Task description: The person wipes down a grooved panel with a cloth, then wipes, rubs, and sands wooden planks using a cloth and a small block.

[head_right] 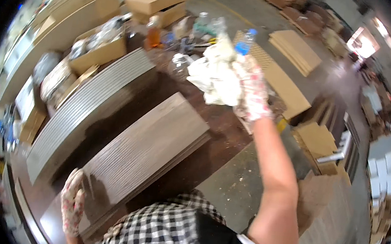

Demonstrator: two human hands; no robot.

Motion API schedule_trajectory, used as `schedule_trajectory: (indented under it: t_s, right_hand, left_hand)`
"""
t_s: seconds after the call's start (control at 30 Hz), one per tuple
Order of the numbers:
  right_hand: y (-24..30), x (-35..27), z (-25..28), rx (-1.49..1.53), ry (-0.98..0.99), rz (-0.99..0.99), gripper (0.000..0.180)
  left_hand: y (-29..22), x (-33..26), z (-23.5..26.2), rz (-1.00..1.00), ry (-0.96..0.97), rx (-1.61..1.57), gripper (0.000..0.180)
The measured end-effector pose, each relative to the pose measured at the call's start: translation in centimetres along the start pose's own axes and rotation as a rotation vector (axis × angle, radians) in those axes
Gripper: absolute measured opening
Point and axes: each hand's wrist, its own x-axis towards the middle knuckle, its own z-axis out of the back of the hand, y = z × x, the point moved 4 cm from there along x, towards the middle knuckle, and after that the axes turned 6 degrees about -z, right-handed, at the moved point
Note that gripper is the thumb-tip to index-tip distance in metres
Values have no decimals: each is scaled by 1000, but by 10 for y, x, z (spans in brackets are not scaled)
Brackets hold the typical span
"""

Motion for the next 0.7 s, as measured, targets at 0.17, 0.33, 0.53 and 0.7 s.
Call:
schedule_trajectory:
  t_s: [0.17, 0.33, 0.53, 0.7]
  right_hand:
    - [1, -110, -129, -451, 499, 349, 36]
    - [-104, -237, -206, -1182, 894, 981, 44]
    - [-71, -76, -28, -1221, 148, 244, 34]
    - [-25, -85, -32, -1241, -137, 380, 33]
  left_hand:
    - [2, -23, -25, 137, -49, 269, 49]
    - [-1, -30, -35, 92, -35, 473, 60]
    - [13, -75, -9, 52, 61, 396, 60]
    - [81, -164, 65, 226, -310, 595, 52]
